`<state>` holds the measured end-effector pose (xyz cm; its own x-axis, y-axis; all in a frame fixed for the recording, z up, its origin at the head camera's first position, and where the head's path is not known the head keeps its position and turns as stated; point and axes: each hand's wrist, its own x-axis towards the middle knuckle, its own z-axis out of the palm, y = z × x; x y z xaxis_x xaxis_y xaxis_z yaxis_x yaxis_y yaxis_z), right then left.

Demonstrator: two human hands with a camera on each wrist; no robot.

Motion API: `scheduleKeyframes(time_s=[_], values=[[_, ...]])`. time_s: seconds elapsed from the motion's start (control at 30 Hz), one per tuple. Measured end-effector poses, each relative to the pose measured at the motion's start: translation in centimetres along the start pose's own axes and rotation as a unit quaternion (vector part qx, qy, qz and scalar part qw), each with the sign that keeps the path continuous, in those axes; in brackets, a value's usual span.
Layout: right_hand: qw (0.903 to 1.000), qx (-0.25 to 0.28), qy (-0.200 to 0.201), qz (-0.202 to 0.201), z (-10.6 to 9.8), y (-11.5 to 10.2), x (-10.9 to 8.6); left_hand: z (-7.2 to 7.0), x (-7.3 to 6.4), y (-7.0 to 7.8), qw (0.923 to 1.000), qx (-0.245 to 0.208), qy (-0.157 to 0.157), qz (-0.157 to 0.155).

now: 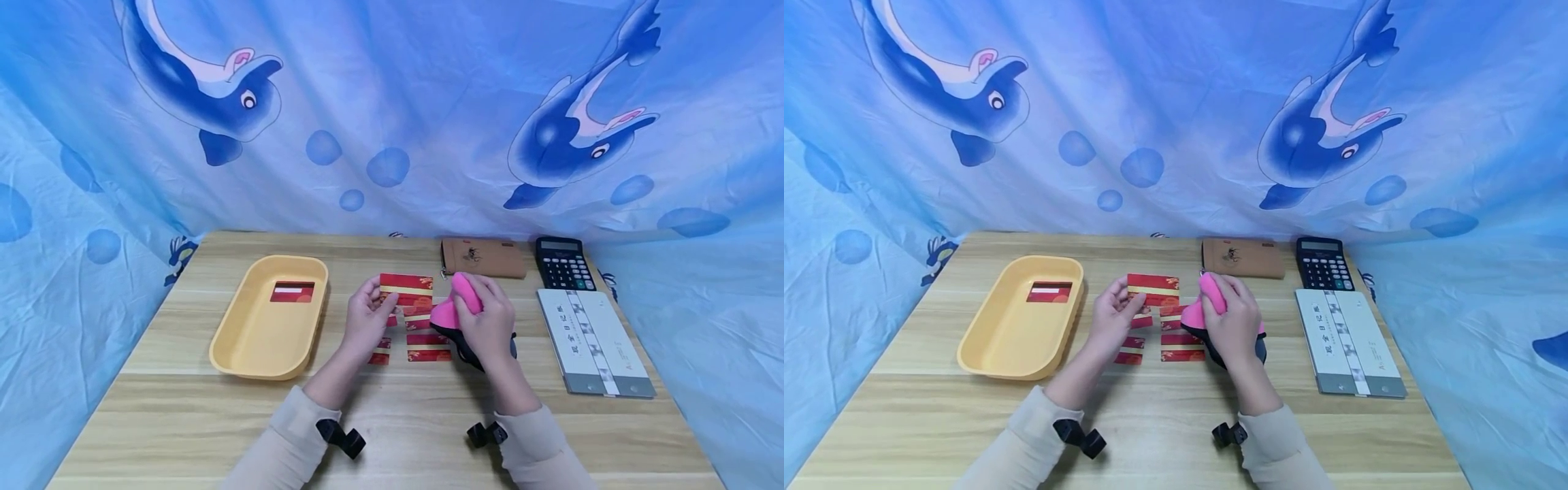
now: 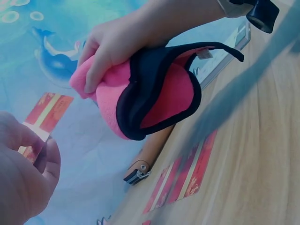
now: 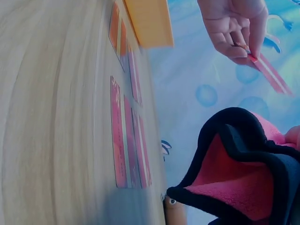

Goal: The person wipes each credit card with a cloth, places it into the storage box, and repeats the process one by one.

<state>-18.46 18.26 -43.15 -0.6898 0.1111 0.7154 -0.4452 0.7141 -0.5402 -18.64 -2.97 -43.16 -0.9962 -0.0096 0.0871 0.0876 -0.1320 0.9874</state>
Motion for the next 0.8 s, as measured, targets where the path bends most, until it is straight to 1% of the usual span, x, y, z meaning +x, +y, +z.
scheduleKeyframes(time_s=[0.13,0.27,0.4,0.6,0.7,0.8], values=[[0.9999,0.008,0.011,-0.001,-0.27,0.25,-0.07,0.1,0.08,0.13,0.9997,-0.021,0.006,-0.009],[0.9997,0.015,0.021,0.0,-0.37,0.53,-0.14,0.18,-0.03,0.3,0.9986,-0.05,-0.013,-0.003],[0.9996,0.02,0.021,0.003,-0.38,0.78,-0.26,0.26,-0.19,0.53,0.9965,-0.074,-0.04,0.001],[0.9988,0.035,0.034,-0.004,-0.42,0.82,-0.26,0.28,-0.33,0.53,0.9937,-0.067,-0.089,-0.014],[0.9987,0.036,0.034,-0.006,-0.53,0.74,-0.2,0.17,-0.22,0.34,0.9906,-0.07,-0.117,-0.005],[0.9988,0.037,0.031,-0.003,-0.65,0.74,-0.17,-0.06,-0.02,0.18,0.9864,-0.074,-0.145,0.019]])
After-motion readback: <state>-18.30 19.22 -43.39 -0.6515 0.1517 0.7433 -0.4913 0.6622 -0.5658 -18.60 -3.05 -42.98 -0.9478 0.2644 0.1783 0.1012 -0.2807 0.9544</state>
